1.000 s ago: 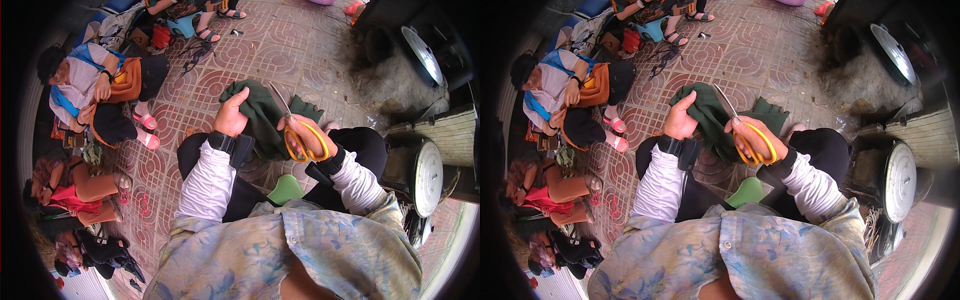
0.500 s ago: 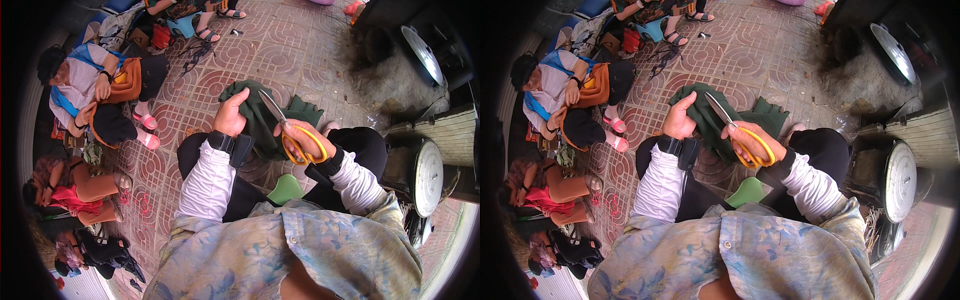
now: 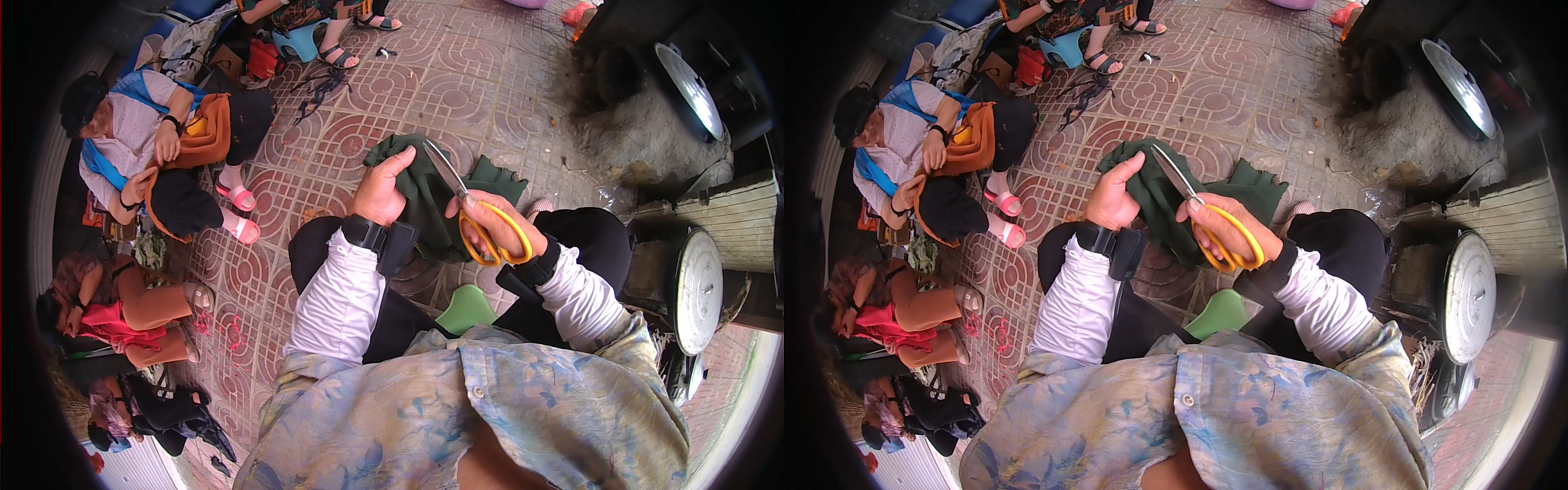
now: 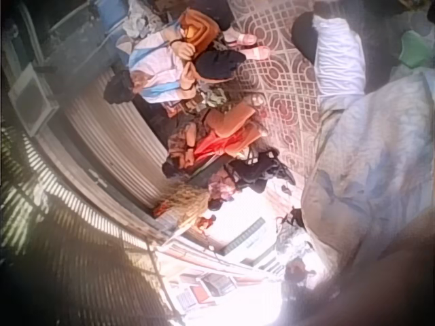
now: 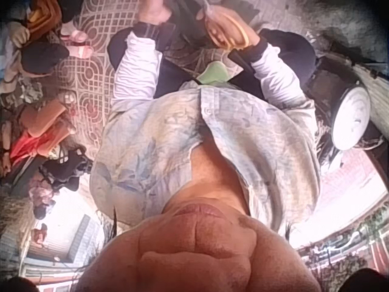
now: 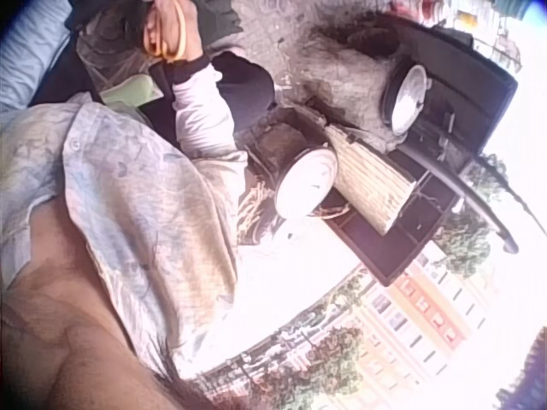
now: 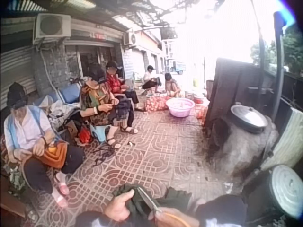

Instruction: Cutting a piece of green leather using scissors.

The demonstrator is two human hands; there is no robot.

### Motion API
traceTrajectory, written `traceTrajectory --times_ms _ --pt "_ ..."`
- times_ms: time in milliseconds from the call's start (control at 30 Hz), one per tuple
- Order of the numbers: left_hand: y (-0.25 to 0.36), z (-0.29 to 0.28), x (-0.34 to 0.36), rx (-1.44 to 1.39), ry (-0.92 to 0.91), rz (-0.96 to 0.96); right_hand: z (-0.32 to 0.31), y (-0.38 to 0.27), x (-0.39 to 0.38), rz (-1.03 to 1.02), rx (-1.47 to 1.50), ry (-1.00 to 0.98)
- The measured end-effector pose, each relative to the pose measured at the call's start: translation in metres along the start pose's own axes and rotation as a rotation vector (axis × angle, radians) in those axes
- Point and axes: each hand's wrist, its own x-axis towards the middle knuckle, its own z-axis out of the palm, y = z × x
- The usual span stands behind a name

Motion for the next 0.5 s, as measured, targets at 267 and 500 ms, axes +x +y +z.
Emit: traceTrajectory --times_ms 267,500 --pt "0.003 -0.001 0.002 -0.036 0.063 -0.016 -0.006 0.002 -0.002 0.004 -0.044 0.013" --pt "0.014 0.002 -0.004 -0.053 0.078 -0.054 -0.013 -0.004 -0.008 0.035 -0.075 0.0"
